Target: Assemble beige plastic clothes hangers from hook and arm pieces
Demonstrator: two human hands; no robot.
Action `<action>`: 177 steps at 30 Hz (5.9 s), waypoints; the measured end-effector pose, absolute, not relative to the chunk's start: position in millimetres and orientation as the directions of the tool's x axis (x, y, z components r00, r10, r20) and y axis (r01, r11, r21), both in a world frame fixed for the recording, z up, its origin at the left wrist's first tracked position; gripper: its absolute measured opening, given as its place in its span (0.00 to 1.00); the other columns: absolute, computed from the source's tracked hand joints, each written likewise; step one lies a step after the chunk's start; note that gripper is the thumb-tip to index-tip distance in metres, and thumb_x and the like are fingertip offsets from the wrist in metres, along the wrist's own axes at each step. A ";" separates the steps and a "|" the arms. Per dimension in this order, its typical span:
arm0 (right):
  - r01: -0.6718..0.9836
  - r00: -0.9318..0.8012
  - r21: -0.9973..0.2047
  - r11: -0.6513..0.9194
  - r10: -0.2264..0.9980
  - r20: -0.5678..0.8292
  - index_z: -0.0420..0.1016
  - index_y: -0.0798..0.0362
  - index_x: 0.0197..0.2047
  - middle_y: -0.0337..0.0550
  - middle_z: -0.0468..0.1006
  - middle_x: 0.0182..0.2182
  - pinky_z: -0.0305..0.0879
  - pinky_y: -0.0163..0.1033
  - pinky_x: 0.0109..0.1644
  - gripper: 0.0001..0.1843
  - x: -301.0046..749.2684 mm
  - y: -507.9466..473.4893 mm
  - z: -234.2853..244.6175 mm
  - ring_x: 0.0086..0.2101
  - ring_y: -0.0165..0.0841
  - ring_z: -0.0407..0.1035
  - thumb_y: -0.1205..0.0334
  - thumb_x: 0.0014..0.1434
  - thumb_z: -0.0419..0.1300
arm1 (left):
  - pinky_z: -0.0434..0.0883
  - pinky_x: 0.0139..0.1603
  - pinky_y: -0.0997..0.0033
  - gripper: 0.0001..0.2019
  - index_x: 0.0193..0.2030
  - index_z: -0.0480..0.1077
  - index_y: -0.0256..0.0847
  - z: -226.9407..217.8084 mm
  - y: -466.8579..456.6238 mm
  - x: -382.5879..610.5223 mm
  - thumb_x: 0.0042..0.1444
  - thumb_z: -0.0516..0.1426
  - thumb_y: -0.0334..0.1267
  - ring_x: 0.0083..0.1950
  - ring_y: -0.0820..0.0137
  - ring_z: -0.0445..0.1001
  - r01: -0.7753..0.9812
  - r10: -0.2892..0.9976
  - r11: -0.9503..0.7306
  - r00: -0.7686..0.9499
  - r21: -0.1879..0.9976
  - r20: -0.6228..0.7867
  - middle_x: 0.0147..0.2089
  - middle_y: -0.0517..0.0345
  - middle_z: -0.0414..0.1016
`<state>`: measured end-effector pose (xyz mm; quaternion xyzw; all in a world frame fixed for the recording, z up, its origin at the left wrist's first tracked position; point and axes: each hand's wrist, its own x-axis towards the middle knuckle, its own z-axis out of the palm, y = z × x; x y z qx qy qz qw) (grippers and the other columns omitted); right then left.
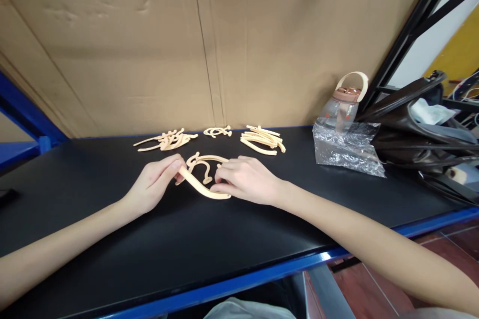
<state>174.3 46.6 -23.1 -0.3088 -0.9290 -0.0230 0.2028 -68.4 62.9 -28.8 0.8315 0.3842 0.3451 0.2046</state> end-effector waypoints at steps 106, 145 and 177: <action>0.706 -0.567 -0.193 0.682 0.707 0.423 0.67 0.53 0.23 0.34 0.58 0.13 0.42 0.35 0.26 0.26 183.8 46.1 -22.3 0.17 0.25 0.51 0.48 0.66 0.46 | 0.61 0.25 0.80 0.11 0.43 0.67 0.41 -31.1 53.8 -66.6 0.67 0.46 0.42 0.22 0.79 0.64 0.537 0.549 -0.827 0.706 0.167 0.447 0.32 0.64 0.72; 0.528 -0.788 -0.011 0.849 0.494 0.368 0.72 0.55 0.47 0.48 0.75 0.47 0.65 0.44 0.51 0.20 170.0 47.5 -32.4 0.47 0.37 0.69 0.48 0.65 0.51 | 0.56 0.64 0.54 0.17 0.52 0.72 0.47 -33.6 59.0 -63.1 0.68 0.44 0.43 0.60 0.64 0.68 0.565 0.555 -0.824 0.791 0.041 0.259 0.58 0.56 0.72; 0.751 -0.566 -0.181 0.635 0.761 0.317 0.71 0.55 0.56 0.53 0.69 0.57 0.58 0.51 0.62 0.26 189.6 72.8 -39.1 0.58 0.44 0.62 0.47 0.66 0.49 | 0.66 0.52 0.61 0.15 0.48 0.73 0.42 -31.3 60.6 -66.6 0.66 0.47 0.41 0.51 0.64 0.70 0.657 0.641 -0.746 0.662 0.111 0.389 0.50 0.56 0.76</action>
